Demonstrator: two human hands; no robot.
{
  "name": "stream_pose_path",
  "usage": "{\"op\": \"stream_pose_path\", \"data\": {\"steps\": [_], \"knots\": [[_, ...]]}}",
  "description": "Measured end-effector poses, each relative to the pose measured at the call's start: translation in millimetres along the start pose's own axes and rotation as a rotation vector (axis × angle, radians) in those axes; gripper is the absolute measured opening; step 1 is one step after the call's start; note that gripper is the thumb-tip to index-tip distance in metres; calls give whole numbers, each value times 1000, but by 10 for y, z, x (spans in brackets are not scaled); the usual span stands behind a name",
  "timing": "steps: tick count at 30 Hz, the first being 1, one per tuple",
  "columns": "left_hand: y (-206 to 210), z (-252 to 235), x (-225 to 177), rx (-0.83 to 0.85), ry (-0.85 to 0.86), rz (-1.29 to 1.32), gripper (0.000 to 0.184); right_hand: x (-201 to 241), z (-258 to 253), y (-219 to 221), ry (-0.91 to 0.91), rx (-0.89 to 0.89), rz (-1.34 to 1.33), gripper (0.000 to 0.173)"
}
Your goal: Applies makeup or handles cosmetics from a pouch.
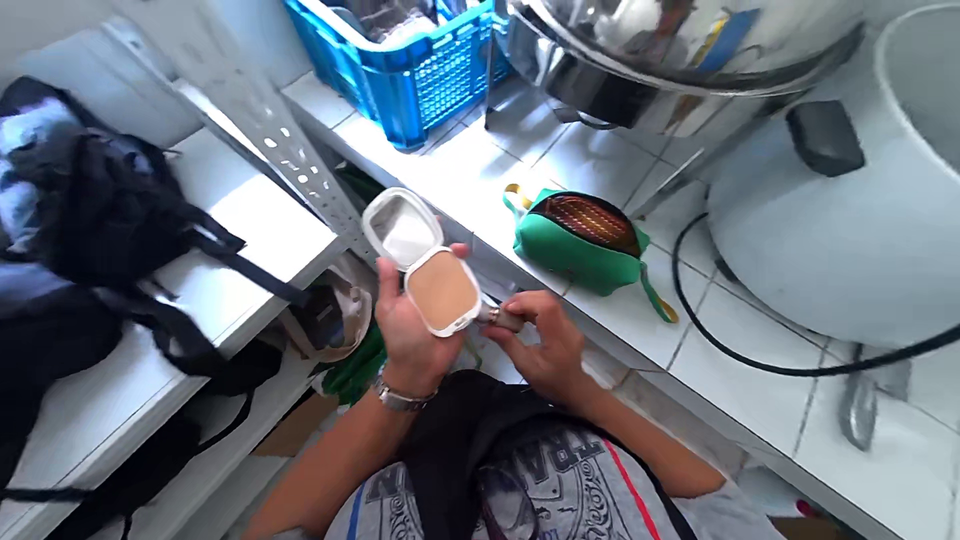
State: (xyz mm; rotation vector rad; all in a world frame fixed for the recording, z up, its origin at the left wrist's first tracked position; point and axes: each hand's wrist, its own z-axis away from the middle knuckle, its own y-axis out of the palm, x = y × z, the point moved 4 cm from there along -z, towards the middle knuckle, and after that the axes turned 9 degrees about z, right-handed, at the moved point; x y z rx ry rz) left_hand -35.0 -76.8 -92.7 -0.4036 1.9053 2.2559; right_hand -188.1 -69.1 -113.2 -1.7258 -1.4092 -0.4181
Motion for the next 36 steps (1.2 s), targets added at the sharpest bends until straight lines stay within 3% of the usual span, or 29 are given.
{"op": "stream_pose_path", "data": {"steps": [3, 4, 6, 8, 10, 12, 14, 16, 18, 20, 22, 23, 25, 28, 29, 31, 36], "knots": [[73, -16, -1, 71, -14, 12, 69, 16, 9, 132, 630, 261, -782, 7], [99, -4, 27, 83, -38, 29, 69, 5, 25, 180, 798, 341, -992, 11], [108, -9, 70, 70, -50, 42, 71, -16, 70, 213, 940, 407, -1191, 28], [75, -48, 82, 26, -19, 12, 70, -43, 103, 157, 914, 385, -1193, 32], [34, -86, 86, -22, 12, -16, 71, -99, 131, 63, 804, 354, -1105, 17], [31, -115, 103, -37, 15, -25, 71, -159, 153, -4, 750, 340, -982, 20], [55, -132, 158, -7, -23, -20, 70, -213, 203, -10, 826, 393, -1037, 22], [81, -154, 218, 51, -76, 14, 68, -246, 249, 33, 931, 433, -1184, 37], [87, -184, 276, 53, -95, 24, 69, -268, 250, 56, 942, 392, -1145, 34], [63, -230, 329, 32, -73, -7, 72, -297, 236, 13, 777, 326, -914, 23], [46, -292, 387, 26, -76, -32, 73, -330, 227, -63, 607, 286, -718, 28], [57, -313, 426, 17, -100, -36, 72, -354, 221, -97, 607, 292, -701, 27], [104, -347, 517, 45, -165, -40, 69, -443, 215, -152, 718, 377, -864, 20], [146, -414, 684, 95, -273, -34, 64, -597, 238, -243, 818, 505, -1112, 25], [133, -446, 739, 90, -288, -39, 66, -630, 220, -334, 804, 525, -1026, 27], [88, -525, 812, 43, -280, -77, 69, -646, 124, -643, 682, 479, -570, 32], [47, -763, 803, -58, -188, -183, 74, -752, -139, -1618, 326, -70, 515, 33]]}}
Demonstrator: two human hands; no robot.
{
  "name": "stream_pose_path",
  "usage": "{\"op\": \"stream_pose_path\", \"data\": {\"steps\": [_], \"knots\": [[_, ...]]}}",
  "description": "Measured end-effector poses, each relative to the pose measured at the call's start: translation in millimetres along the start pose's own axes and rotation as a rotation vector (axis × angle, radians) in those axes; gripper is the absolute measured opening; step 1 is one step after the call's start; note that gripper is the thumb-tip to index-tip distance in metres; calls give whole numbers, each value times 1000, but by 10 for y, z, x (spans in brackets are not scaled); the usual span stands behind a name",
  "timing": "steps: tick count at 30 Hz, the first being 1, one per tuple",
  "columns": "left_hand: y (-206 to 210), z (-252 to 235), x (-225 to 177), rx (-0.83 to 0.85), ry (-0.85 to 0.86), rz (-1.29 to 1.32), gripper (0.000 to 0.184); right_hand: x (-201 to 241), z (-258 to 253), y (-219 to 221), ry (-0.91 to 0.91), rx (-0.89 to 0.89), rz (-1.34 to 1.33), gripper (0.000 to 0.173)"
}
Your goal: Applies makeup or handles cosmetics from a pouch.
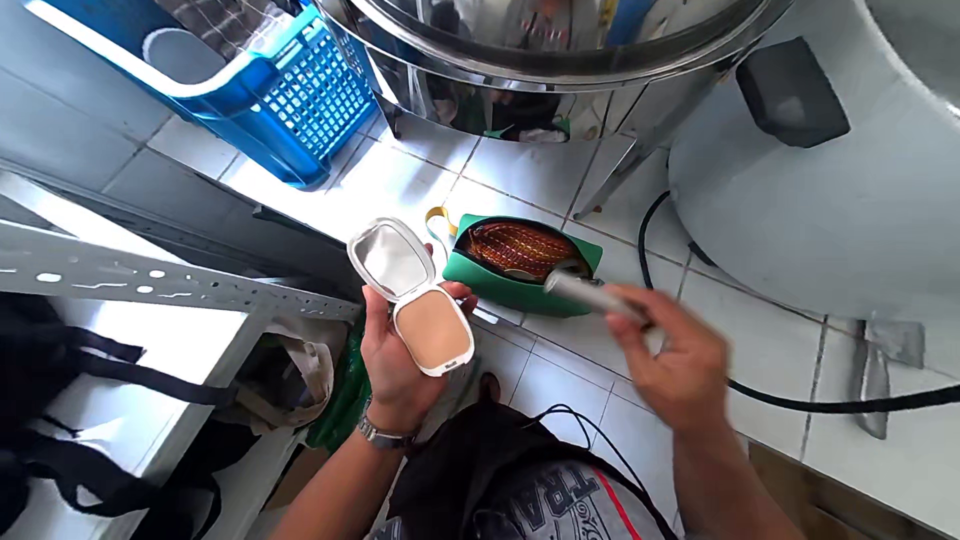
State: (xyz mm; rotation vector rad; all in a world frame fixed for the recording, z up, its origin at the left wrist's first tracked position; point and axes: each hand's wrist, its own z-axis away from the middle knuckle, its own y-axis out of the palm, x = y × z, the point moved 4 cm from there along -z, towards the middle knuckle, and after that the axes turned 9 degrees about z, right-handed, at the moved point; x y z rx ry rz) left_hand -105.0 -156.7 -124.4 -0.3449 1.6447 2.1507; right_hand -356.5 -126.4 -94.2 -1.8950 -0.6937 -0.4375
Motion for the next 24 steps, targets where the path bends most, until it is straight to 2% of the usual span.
{"op": "stream_pose_path", "data": {"steps": [1, 3, 5, 7, 9, 15, 17, 24], "knots": [[9, -30, -1, -6, 12, -23, 75, -66, -97, -57, -20, -73, 148, 32], [39, -75, 42, -7, -2, -60, 76, -132, -252, -4, -61, -30, 314, 30], [44, -101, 113, 10, -51, -51, 74, -161, -316, 165, -138, 193, 331, 26], [28, -99, 173, -2, -94, -48, 73, -180, -310, 294, -191, 405, 289, 35], [-16, -89, 217, -33, -118, -42, 74, -193, -289, 359, -200, 498, 267, 40], [-138, -54, 287, -138, -149, -3, 72, -147, -398, 523, -188, 528, 375, 27], [-176, -25, 281, -150, -154, -2, 73, -142, -435, 544, -192, 553, 418, 11], [-292, 67, 228, -172, -150, 7, 76, 66, -687, 848, -37, 863, 668, 36]]}}
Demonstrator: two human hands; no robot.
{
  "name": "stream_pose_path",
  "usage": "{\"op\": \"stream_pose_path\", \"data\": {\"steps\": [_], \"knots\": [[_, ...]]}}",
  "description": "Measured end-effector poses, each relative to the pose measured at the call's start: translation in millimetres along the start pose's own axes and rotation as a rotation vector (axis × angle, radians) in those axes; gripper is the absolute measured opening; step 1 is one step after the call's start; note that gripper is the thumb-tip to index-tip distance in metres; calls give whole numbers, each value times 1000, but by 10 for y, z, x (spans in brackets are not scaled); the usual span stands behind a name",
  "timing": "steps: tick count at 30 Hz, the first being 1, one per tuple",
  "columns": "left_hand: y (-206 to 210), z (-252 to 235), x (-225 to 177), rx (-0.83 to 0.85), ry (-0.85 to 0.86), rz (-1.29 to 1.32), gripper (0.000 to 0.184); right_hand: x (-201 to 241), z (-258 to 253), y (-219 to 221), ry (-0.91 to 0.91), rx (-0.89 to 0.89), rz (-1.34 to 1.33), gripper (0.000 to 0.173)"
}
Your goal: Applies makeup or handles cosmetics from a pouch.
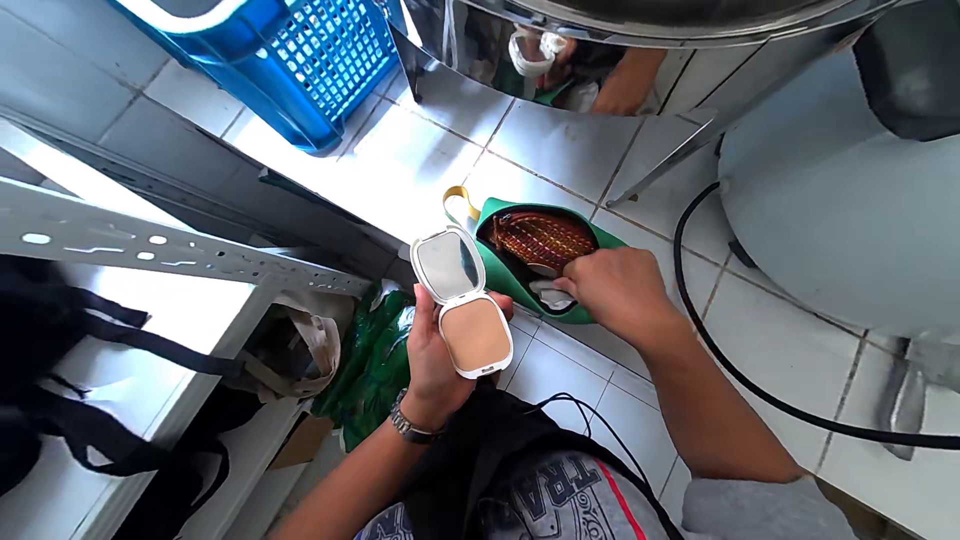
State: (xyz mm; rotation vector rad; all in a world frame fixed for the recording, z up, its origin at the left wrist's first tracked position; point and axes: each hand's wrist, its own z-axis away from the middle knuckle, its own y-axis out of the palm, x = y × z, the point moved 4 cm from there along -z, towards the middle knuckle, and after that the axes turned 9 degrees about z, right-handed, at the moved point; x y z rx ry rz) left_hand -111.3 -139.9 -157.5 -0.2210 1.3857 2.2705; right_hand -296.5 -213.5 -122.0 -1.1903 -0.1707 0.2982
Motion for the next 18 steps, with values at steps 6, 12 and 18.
{"op": "stream_pose_path", "data": {"steps": [6, 12, 18], "knots": [[-2, 170, -51, 32, 39, 33, 79, 89, -96, 54, -116, 154, 154, 33], [75, 472, -162, 109, 57, 43, 79, 56, -54, -18, -85, 155, 134, 12], [-75, 809, -269, 172, 76, 20, 78, -30, 155, -281, 15, -83, 64, 13]]}}
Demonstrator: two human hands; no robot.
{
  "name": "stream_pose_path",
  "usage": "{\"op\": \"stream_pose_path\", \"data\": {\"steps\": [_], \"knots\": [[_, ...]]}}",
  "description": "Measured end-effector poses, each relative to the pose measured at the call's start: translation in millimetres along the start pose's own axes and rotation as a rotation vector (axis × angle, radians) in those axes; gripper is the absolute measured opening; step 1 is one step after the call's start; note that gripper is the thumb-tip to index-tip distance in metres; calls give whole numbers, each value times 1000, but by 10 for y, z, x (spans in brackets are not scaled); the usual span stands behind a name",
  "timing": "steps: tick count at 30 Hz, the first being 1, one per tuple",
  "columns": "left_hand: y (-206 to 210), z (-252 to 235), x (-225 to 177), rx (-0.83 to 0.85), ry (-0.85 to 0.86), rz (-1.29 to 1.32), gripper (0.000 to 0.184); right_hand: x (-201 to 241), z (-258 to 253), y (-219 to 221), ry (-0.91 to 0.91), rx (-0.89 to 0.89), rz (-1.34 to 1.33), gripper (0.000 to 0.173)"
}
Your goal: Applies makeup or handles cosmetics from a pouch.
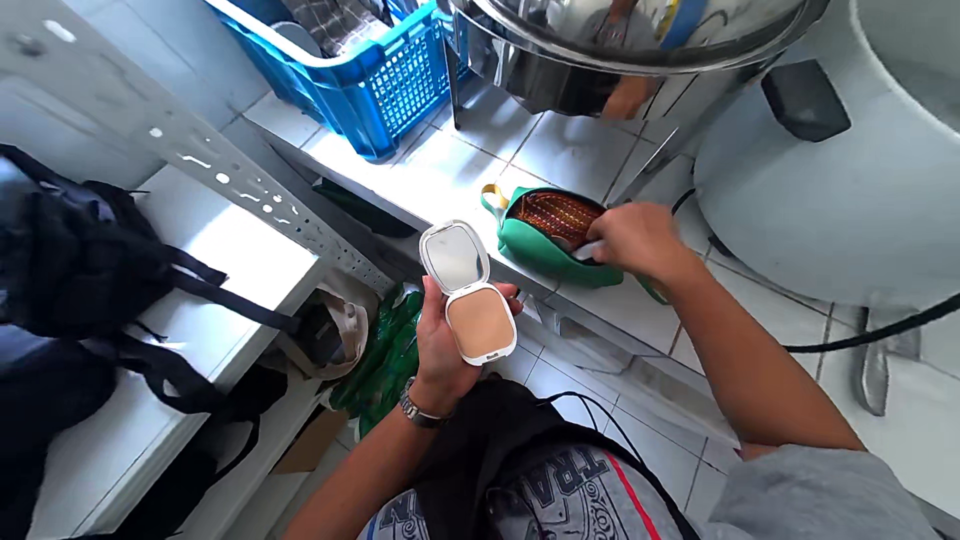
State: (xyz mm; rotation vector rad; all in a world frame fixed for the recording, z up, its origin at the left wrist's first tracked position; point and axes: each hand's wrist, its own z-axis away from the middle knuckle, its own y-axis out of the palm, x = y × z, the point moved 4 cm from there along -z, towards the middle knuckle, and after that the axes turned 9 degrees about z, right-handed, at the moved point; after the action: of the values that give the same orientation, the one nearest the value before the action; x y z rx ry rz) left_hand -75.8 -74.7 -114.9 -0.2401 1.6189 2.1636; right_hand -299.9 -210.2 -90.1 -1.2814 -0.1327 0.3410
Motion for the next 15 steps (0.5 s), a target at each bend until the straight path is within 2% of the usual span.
{"op": "stream_pose_path", "data": {"steps": [5, 7, 9, 11, 13, 15], "knots": [[-55, 295, -27, 16, -24, 69, 74, 29, 802, -255, 100, -574, -224, 20], [-74, 390, -12, 45, -38, 106, 73, 192, 1203, -246, 139, -682, -440, 30], [-86, 468, 21, 98, -61, 123, 72, 536, 1510, -65, 115, -627, -766, 36], [-99, 555, 68, 173, -91, 109, 72, 1010, 1694, 260, 64, -491, -1134, 33], [-110, 672, 121, 197, -114, 96, 73, 1420, 1832, 584, 64, -264, -1467, 30], [-117, 800, 186, 122, -95, 49, 70, 1628, 1985, 765, 32, -16, -1654, 27]]}}
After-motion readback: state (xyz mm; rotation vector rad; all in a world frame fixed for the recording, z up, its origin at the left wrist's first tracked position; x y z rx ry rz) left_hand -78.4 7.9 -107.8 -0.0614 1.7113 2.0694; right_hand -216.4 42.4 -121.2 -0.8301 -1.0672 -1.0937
